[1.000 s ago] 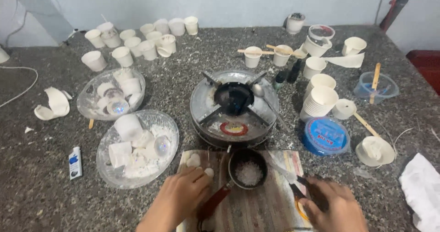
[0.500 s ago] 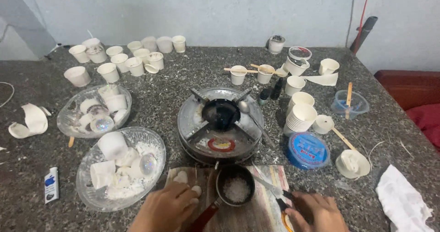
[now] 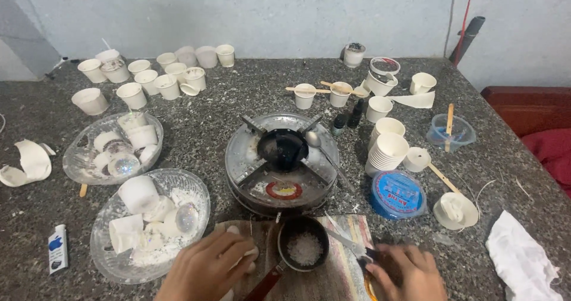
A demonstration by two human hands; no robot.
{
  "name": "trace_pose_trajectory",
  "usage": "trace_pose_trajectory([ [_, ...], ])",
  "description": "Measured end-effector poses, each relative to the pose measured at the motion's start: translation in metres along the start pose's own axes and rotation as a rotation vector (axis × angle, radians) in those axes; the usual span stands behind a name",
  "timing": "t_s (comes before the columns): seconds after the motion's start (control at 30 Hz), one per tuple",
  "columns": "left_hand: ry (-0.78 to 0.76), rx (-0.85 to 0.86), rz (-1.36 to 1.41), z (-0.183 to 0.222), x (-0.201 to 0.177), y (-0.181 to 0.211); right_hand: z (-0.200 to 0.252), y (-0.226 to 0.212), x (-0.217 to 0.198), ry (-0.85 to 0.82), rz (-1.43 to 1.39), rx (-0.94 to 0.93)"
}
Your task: Trimming excess wax from a star-shaped candle component using scissors
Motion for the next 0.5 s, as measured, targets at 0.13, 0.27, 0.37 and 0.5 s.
trace_pose_trajectory([
  [0.13, 0.165, 0.097, 0.006, -0.050, -0.032, 0.017, 0.002, -0.060, -0.040, 0.019, -0.282, -0.309],
  [0.27, 0.131, 0.038, -0.099, -0.064, -0.028, 0.015, 0.012, -0.115, -0.076, 0.003, -0.422, -0.553],
  [0.37, 0.055, -0.030, -0.144, -0.073, -0.024, 0.007, 0.015, -0.139, -0.093, -0.019, -0.421, -0.598],
  [0.5, 0.025, -0.088, -0.122, -0.070, -0.024, -0.007, 0.012, -0.141, -0.088, -0.041, -0.397, -0.628],
])
Point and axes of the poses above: each hand's wrist, its own z-axis away from the middle knuckle, its own x-axis out of the palm, y = z × x, the point moved 5 cm from there along -z, towards the middle knuckle, and after that the axes turned 11 degrees about x, right-handed, at the moved point
